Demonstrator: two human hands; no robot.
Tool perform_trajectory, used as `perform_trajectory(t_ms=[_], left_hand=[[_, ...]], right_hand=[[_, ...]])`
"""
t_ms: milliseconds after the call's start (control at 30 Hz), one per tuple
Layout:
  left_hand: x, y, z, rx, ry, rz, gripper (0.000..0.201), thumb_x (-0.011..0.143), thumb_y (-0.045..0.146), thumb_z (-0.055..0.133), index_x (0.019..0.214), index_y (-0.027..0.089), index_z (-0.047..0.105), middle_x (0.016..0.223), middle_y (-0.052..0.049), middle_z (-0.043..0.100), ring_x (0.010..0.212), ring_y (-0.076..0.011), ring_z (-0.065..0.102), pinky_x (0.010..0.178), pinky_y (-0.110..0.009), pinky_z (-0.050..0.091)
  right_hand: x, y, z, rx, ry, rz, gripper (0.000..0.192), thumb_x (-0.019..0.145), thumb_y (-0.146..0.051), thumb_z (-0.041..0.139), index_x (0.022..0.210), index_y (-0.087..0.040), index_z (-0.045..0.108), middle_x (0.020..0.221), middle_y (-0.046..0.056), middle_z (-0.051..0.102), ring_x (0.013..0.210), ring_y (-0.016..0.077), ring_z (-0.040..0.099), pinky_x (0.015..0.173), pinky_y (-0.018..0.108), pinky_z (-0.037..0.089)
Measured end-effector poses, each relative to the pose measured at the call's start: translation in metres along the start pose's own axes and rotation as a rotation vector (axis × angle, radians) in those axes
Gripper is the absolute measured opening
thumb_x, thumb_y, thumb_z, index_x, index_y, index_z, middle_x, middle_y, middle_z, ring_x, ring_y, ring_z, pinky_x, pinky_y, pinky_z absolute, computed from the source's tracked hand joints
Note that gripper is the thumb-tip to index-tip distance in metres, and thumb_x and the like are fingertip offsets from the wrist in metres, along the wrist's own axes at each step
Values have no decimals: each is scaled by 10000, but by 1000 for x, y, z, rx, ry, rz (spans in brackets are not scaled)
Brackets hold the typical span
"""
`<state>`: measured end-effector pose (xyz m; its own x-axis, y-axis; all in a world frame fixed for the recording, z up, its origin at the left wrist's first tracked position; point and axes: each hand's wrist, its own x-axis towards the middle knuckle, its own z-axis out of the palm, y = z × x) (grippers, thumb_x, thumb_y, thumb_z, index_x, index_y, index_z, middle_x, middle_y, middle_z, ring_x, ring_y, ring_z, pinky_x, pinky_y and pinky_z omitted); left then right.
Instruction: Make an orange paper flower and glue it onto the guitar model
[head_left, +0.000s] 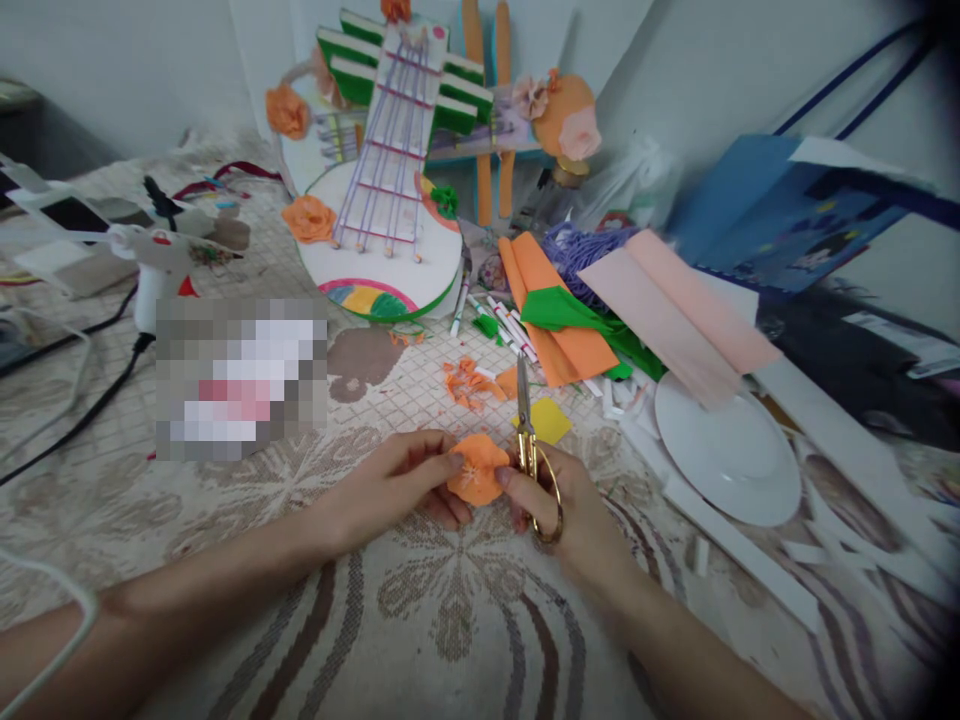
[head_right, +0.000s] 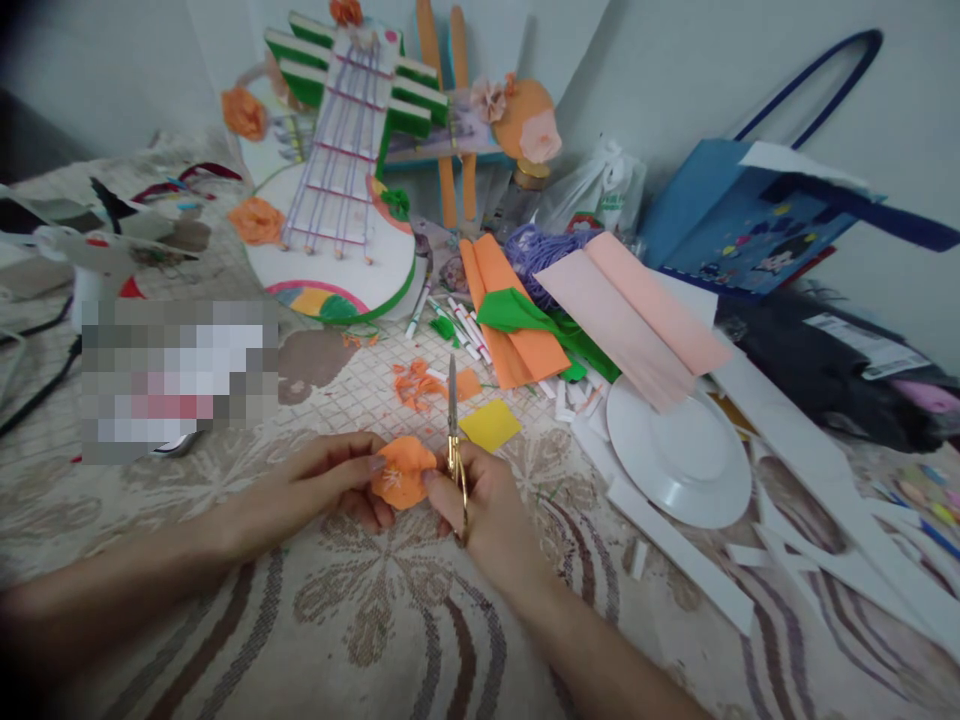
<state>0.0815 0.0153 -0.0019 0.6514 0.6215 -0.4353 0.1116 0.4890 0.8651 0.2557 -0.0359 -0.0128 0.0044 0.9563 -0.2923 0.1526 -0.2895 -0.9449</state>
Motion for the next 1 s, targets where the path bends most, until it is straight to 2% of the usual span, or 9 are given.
perform_trajectory(t_ms=[367,600,833,1000], left_hand=[[0,-1,0,14,0,-31,179,824,313,489,733,162,519,597,8,647,561,-119,615,593,-246,490],[1,-2,1,35,30,-50,232,803,360,524,685,164,487,551,6,649,503,-102,606,529,-206,470],[0,-1,2,50,3,-45,194,790,343,542,748,156,514,579,0,655,526,-115,608,563,-239,494],[1,-2,1,41,-35,-32,192,783,337,560,774,149,520,591,-5,654,538,-119,608,574,-247,497]], right_hand=[[1,9,-5,64,-23,-20,165,793,-255,554,652,-193,495,480,-71,462,432,85,439,433,207,332],[0,-3,-3,64,-35,50,166,738,-280,622,682,-188,496,465,-81,429,407,84,428,403,201,321],[-1,-2,0,-7,-31,39,160,755,-309,603,719,-172,529,522,-68,456,414,69,412,396,185,326],[0,0,0,-50,-36,27,152,783,-309,558,720,-175,525,480,-72,449,402,78,410,390,188,318]])
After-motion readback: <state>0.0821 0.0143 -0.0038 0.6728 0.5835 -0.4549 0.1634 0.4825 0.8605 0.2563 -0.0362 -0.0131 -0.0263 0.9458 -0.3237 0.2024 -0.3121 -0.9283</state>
